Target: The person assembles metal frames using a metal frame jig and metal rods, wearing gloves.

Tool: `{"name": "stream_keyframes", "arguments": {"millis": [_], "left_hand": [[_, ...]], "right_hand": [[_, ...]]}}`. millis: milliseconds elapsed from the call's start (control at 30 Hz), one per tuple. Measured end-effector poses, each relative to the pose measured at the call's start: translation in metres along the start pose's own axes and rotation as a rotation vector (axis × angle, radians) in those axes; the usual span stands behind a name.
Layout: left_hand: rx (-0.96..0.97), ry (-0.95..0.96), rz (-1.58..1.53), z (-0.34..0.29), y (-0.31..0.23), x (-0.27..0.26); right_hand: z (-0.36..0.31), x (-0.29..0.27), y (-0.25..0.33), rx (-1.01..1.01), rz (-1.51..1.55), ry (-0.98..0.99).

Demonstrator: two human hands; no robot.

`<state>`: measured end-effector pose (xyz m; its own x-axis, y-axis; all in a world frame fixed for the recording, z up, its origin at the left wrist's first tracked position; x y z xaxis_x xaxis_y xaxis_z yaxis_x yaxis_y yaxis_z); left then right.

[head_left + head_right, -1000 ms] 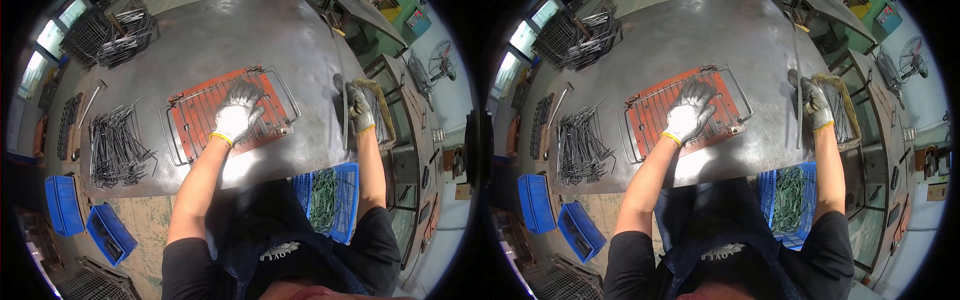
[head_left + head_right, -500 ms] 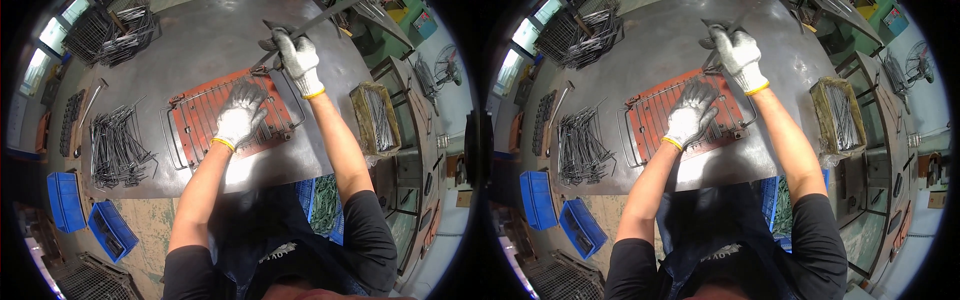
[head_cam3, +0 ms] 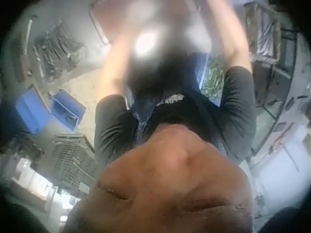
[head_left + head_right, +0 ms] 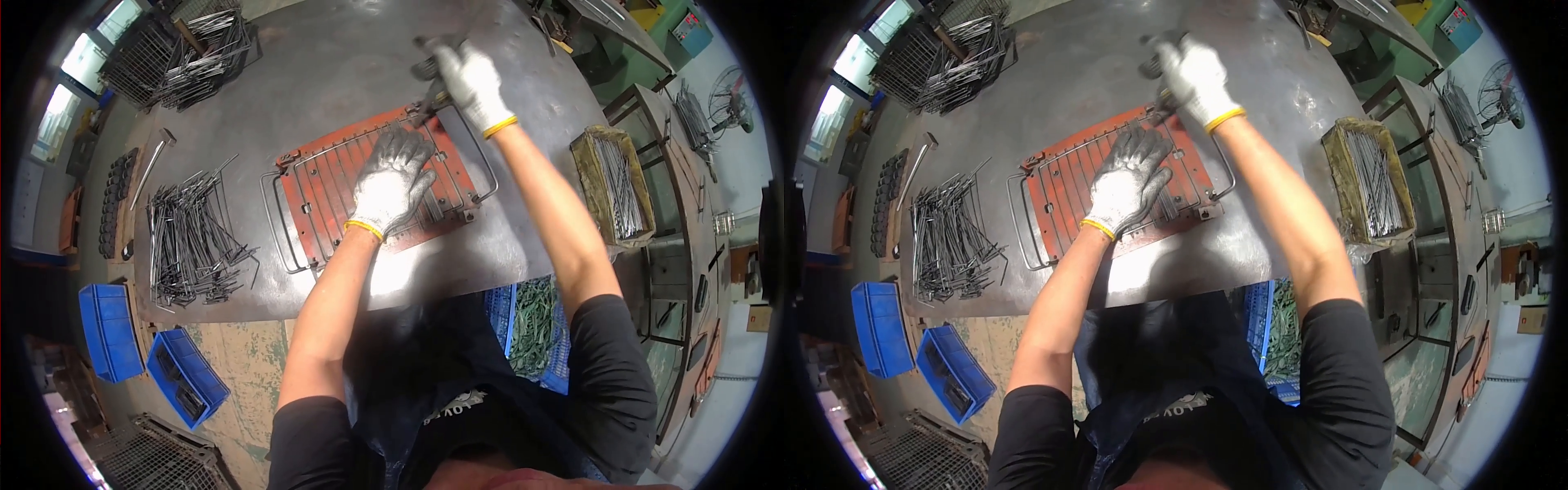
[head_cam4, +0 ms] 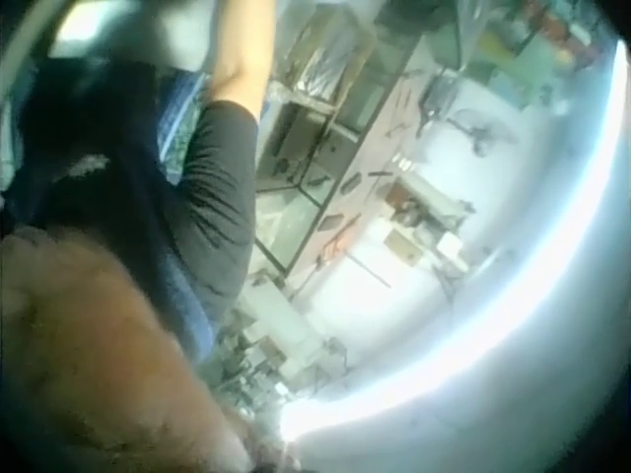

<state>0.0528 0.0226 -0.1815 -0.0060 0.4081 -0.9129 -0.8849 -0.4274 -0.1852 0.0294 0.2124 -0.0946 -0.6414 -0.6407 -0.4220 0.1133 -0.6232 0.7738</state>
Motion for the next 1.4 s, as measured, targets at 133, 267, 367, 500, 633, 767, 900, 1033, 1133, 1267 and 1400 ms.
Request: {"name": "stream_keyframes", "arguments": {"millis": [133, 267, 367, 500, 633, 767, 900, 1033, 1133, 1267, 1400], "left_hand": [[-0.025, -0.016, -0.008, -0.007, -0.001, -0.012], [0.016, -0.016, 0.021, -0.002, 0.000, -0.005], [0.019, -0.007, -0.001, -0.013, 0.004, 0.002], [0.014, -0.072, -0.026, 0.004, -0.007, -0.015], [0.082, -0.155, -0.163, 0.014, -0.015, -0.026], [0.159, -0.089, -0.166, 0.004, -0.035, -0.029], [0.167, 0.085, -0.037, 0.012, -0.056, -0.022], [0.187, 0.023, 0.045, 0.020, -0.049, -0.013], [0.186, 0.121, 0.012, 0.024, -0.045, -0.015], [0.105, -0.298, -0.042, 0.037, -0.020, -0.013], [0.167, 0.043, 0.035, 0.077, -0.038, -0.030]], "right_hand": [[-0.003, -0.084, 0.034, 0.335, 0.050, 0.254], [-0.073, -0.138, -0.048, 0.532, -0.456, 0.318], [-0.136, -0.153, -0.073, 0.583, -0.839, 0.336], [-0.145, -0.178, -0.087, 0.478, -1.070, 0.385], [-0.129, -0.177, -0.080, 0.073, -0.808, 0.148], [-0.119, -0.123, -0.050, 0.108, -0.463, 0.213], [-0.126, -0.077, -0.073, 0.322, -0.225, 0.244], [-0.125, -0.068, -0.077, 0.476, -0.094, 0.240], [-0.126, -0.066, -0.076, 0.424, -0.052, 0.166], [-0.124, -0.058, -0.087, 0.312, -0.093, 0.128], [-0.128, -0.058, -0.088, 0.301, -0.051, 0.161]]}}
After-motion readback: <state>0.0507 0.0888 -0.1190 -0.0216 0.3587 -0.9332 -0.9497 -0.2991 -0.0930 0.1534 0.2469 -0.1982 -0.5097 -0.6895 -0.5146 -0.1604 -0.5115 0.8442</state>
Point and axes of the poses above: each hand's wrist, its own z-axis towards the middle knuckle, its own x-axis out of the palm, y = z × x, the point moved 1 cm from there along z, towards the middle knuckle, and after that the axes turned 4 degrees about z, right-handed, at the moved point
